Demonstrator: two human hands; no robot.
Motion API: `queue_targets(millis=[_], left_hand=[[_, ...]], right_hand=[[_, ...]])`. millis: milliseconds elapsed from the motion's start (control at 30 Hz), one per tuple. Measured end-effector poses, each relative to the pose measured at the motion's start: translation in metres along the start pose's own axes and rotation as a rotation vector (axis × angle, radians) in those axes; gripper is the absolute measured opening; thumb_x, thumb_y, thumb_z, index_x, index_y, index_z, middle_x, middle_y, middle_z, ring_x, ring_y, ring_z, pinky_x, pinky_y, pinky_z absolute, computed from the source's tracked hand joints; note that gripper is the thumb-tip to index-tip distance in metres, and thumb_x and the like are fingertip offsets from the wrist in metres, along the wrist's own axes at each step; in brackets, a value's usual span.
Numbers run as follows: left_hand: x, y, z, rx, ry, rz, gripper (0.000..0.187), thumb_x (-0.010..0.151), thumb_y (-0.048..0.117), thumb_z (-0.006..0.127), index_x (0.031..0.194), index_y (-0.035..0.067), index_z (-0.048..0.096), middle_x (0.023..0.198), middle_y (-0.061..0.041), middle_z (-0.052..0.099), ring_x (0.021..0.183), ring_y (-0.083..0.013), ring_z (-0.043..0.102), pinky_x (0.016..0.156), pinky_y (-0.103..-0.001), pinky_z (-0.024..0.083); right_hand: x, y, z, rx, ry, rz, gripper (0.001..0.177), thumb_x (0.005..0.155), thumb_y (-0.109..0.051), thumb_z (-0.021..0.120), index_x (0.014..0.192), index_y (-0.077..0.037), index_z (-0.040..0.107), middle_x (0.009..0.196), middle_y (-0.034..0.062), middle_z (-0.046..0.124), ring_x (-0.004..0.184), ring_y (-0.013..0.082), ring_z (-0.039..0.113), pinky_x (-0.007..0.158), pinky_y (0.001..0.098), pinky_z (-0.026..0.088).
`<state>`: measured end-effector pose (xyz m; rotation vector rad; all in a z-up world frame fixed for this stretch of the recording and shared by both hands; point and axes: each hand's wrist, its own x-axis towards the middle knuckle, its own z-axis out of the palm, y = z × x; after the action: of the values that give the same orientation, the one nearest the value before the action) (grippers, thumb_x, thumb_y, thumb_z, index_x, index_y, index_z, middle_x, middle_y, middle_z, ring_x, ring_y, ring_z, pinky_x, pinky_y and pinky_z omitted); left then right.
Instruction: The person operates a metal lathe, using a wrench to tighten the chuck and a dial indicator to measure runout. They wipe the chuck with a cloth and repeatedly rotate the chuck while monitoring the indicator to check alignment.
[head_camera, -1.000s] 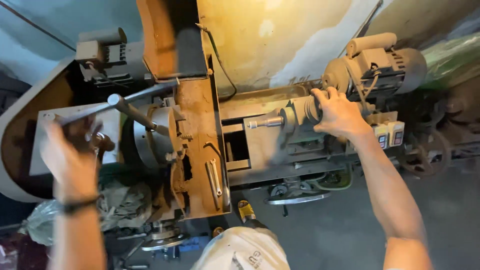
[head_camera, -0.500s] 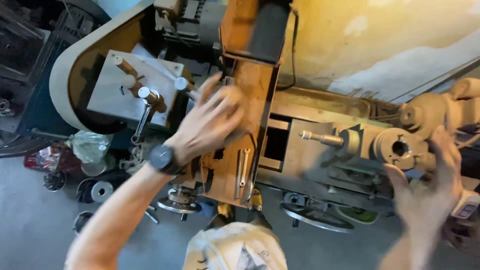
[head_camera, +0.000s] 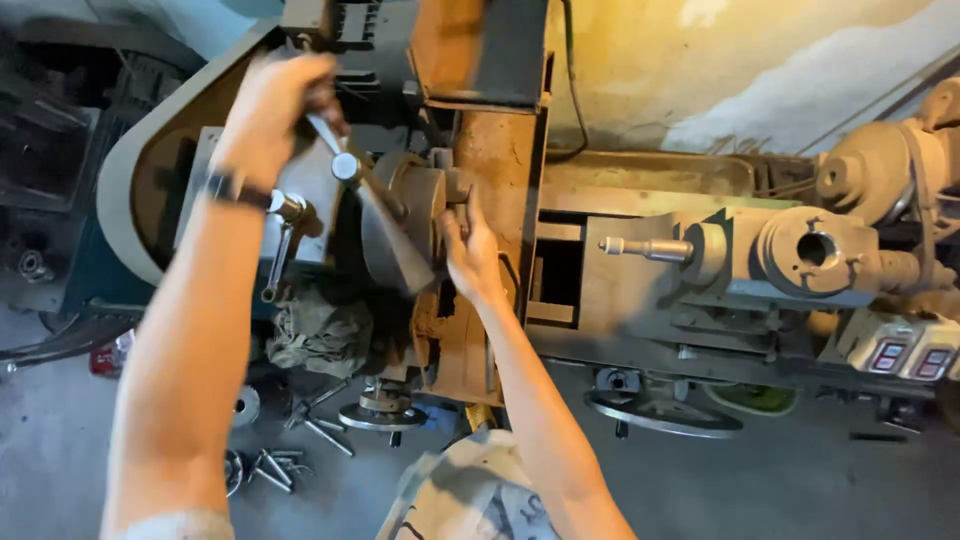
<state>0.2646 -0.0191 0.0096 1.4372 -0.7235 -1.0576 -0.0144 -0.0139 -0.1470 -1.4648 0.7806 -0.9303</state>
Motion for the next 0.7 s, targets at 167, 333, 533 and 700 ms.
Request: queue_targets(millis=[167,333,533,700], left_hand=[[-0.01,0.012,0.163,1.224,0.007,0.338,0.012,0.089,0.017,0.069,0.085,0.006,0.065,0.08,-0.007,0.068,0.074,-0.0258,0.07,0.063,-0.04,0.06],[-0.176,-0.001,0.162,1.711,-0.186,0.864,0.032,0.086,0.018,0.073,0.113,0.002,0.069,0.13,-0.017,0.064,0.131,-0.032,0.055,0.106,-0.055,0.045],[-0.188,-0.062,0.068,-0.101,0.465,0.761,0.039,0.106,0.031,0.052,0.125,0.0,0.066,0.131,-0.013,0.069,0.122,-0.0267,0.062,0.111,-0.047,0.045],[-0.069,-0.033,0.003,-0.697,0.013,0.299,0.032,0.104,0.031,0.06,0.116,0.001,0.064,0.073,-0.003,0.063,0.074,-0.0217,0.066,0.088,-0.042,0.057]], right_hand=[[0.007,-0.006,-0.012,-0.209,-0.022,0.243,0.068,0.103,-0.043,0.053,0.154,-0.001,0.038,0.145,0.0252,0.056,0.133,0.0343,0.056,0.111,0.0401,0.044],[0.066,0.004,0.008,0.242,-0.114,-0.217,0.076,0.101,-0.046,0.062,0.148,0.01,0.041,0.143,0.034,0.051,0.131,0.0459,0.051,0.108,0.0501,0.044],[0.068,-0.064,0.026,-0.527,-0.099,0.501,0.088,0.093,-0.068,0.052,0.133,0.01,0.055,0.133,0.0339,0.061,0.128,0.045,0.058,0.111,0.0532,0.042],[0.032,-0.039,0.016,-0.761,-0.096,-0.017,0.037,0.096,-0.042,0.073,0.127,-0.022,0.075,0.137,0.0199,0.066,0.126,0.045,0.061,0.105,0.0635,0.038]])
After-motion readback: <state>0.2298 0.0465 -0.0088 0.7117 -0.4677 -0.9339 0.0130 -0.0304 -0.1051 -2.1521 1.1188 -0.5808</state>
